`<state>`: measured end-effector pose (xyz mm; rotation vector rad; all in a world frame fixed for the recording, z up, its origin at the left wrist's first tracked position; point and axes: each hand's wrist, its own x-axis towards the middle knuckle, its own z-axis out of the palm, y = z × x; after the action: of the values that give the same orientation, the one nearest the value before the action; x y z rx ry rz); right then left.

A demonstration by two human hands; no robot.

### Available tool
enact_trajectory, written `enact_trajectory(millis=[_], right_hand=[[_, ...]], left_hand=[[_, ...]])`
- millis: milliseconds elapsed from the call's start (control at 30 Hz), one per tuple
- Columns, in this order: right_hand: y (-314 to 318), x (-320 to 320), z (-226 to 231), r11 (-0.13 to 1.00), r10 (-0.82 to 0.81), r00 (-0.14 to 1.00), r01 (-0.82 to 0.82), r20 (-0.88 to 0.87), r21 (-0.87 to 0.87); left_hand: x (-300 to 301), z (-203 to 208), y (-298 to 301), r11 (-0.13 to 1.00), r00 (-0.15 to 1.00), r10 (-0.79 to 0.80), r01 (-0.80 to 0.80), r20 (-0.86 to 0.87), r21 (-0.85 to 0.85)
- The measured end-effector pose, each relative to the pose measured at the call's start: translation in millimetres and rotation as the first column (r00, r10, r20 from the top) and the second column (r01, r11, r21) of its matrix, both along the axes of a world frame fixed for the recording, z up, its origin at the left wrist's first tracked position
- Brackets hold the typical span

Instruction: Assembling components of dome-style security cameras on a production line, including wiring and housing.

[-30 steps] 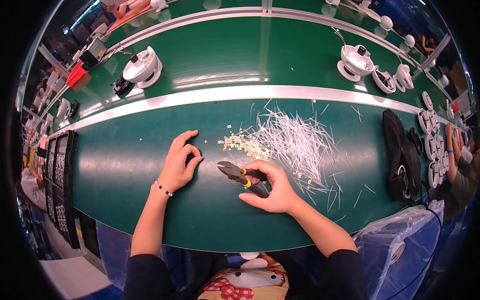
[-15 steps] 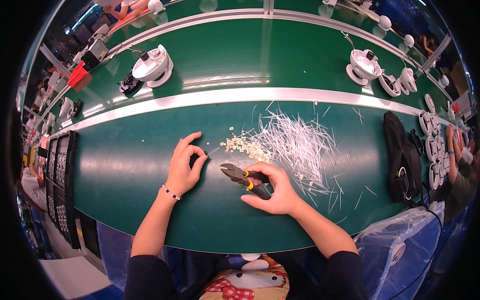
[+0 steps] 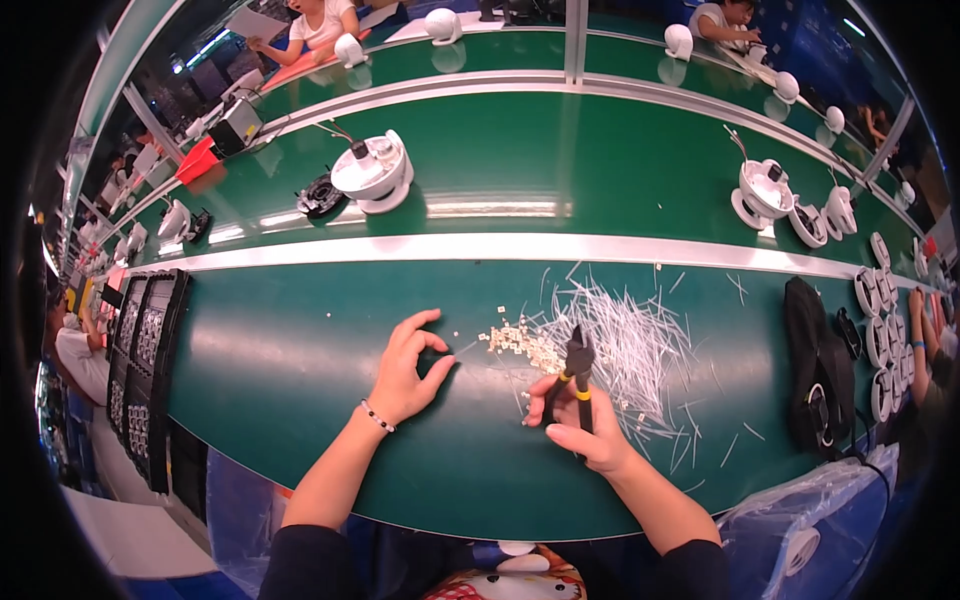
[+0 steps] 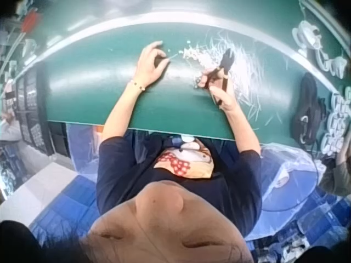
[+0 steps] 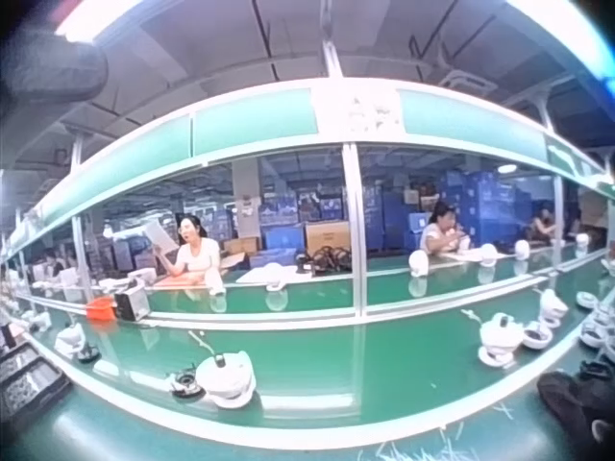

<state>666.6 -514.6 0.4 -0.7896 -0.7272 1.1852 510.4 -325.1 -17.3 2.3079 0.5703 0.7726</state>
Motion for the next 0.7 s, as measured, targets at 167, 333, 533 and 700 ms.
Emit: enact_trajectory(millis=[167,333,533,700], right_hand=[[-1.8,6.8,3.2,0.999,0.041,0.986,-0.043,-0.164,-0.011],[-2.6,10.6,6.8,0.999,0.032,0.986,-0.029,-0.166,0.022],[-0.6,16.3,1.8,0.999,-0.03,0.998,0.029,-0.059,-0.024],[-7.8,26.2,10.3,0.997,-0.054,0.992,0.059,-0.114,0.043]], left_hand=[[7.7,-4.0,13.1,0.979,0.946,0.17,-0.13,0.278,-0.155],[73.2,26.2,100.5,0.499,0.865,0.373,0.116,0.334,-0.859],[149.4,7.1,174.0,0.043,0.655,0.679,0.417,0.333,-0.908],[183.5,10.5,178.7,0.107,0.433,0.85,0.416,0.301,-0.903]])
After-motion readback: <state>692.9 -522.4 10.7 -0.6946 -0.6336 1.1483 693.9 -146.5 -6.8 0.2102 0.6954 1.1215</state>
